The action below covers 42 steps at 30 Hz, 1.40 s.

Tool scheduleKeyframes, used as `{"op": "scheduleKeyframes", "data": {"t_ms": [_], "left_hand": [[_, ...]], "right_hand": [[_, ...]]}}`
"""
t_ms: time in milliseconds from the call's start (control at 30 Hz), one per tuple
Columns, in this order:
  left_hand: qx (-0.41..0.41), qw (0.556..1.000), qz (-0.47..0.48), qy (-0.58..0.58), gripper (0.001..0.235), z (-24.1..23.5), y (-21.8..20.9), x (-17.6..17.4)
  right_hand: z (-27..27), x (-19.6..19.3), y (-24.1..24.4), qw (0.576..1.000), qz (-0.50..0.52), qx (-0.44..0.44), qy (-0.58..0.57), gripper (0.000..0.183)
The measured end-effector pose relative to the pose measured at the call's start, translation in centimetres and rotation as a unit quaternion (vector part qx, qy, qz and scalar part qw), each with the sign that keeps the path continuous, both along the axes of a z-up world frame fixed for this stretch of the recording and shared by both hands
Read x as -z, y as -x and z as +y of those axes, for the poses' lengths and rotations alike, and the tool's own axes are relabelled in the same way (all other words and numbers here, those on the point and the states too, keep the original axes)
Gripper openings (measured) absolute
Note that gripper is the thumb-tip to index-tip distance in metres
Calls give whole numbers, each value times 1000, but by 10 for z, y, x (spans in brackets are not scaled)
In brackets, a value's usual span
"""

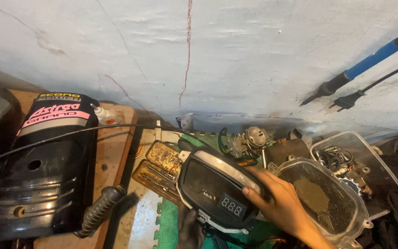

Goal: The person assembles a motorcycle instrument cluster at a workbench. They align the black gauge face onto the housing, drive its screws with a screwdriver, then fit and press the clear plastic lens cover over the assembly and reposition it on the bench.

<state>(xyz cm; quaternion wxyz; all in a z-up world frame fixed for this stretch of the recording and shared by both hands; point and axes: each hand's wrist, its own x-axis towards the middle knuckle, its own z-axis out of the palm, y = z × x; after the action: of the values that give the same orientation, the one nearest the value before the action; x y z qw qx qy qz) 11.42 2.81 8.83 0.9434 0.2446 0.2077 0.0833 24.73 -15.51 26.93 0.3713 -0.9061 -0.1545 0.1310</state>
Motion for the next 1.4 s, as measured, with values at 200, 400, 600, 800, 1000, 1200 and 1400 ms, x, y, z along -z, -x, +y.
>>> {"op": "scheduleKeyframes", "data": {"t_ms": [200,400,600,800,1000,1200,1400], "left_hand": [[5,995,-5,-98,84,4,-2,-24],[41,993,-19,-113,93,5,-11,-41],[54,990,10,-127,102,9,-12,-45],[10,991,-63,-117,117,2,-1,-26],[154,981,24,-114,123,19,-3,-52],[54,977,-89,-185,104,7,7,30],[-26,997,-60,-34,97,-9,29,33]], "right_hand": [[-12,18,2,996,-29,-25,-74,57],[-18,32,0,994,84,22,-70,56],[-24,26,-8,994,34,-31,-103,54],[-23,10,-3,989,83,-23,-123,55],[-22,0,-6,994,-19,-33,-104,58],[-20,-2,2,989,-34,5,-144,62],[-34,21,14,924,143,-109,-337,60]]}}
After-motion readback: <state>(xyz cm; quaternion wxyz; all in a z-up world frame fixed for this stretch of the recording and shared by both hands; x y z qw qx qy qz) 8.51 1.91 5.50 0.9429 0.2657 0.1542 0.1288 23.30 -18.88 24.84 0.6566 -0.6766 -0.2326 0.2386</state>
